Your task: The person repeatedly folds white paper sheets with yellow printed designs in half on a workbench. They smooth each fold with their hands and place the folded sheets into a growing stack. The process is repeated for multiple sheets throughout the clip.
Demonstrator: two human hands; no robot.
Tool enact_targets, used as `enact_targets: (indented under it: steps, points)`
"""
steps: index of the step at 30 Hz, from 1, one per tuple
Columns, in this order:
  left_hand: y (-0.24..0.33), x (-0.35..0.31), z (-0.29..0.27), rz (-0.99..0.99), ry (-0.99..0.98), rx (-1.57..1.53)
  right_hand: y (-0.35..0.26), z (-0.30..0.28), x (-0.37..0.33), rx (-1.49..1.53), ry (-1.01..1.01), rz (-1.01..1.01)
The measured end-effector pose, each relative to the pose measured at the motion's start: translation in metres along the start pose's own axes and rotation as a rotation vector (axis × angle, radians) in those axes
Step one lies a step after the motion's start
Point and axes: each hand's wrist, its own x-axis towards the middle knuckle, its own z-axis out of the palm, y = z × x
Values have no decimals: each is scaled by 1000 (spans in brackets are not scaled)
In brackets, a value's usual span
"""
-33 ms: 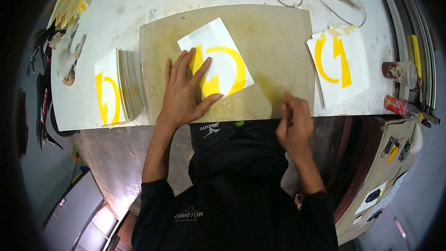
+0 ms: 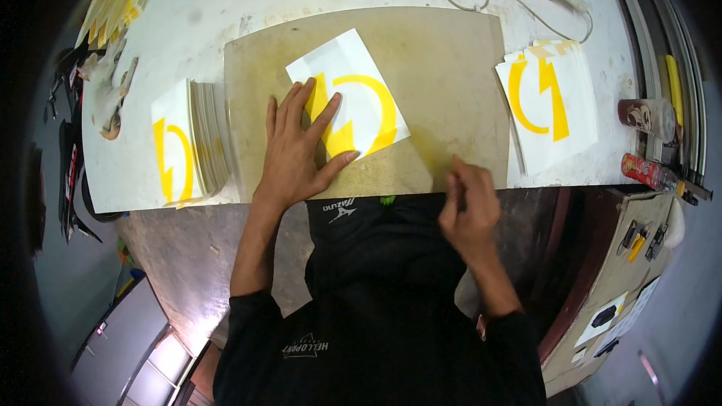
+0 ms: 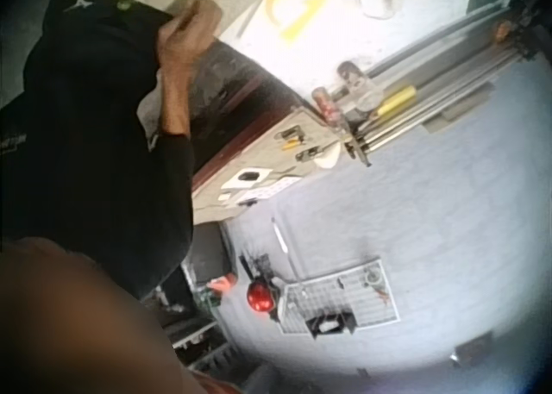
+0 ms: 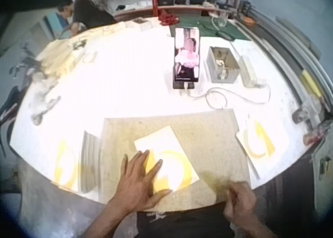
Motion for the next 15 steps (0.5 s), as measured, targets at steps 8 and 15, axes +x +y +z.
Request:
enact_targets:
  steps: [8, 15]
  points:
    - [-7, 9, 2, 33, -15, -10, -55, 58, -44, 105, -110, -82]
    - [5, 9, 5, -29, 62, -5, 7, 16, -8, -140, 142, 28]
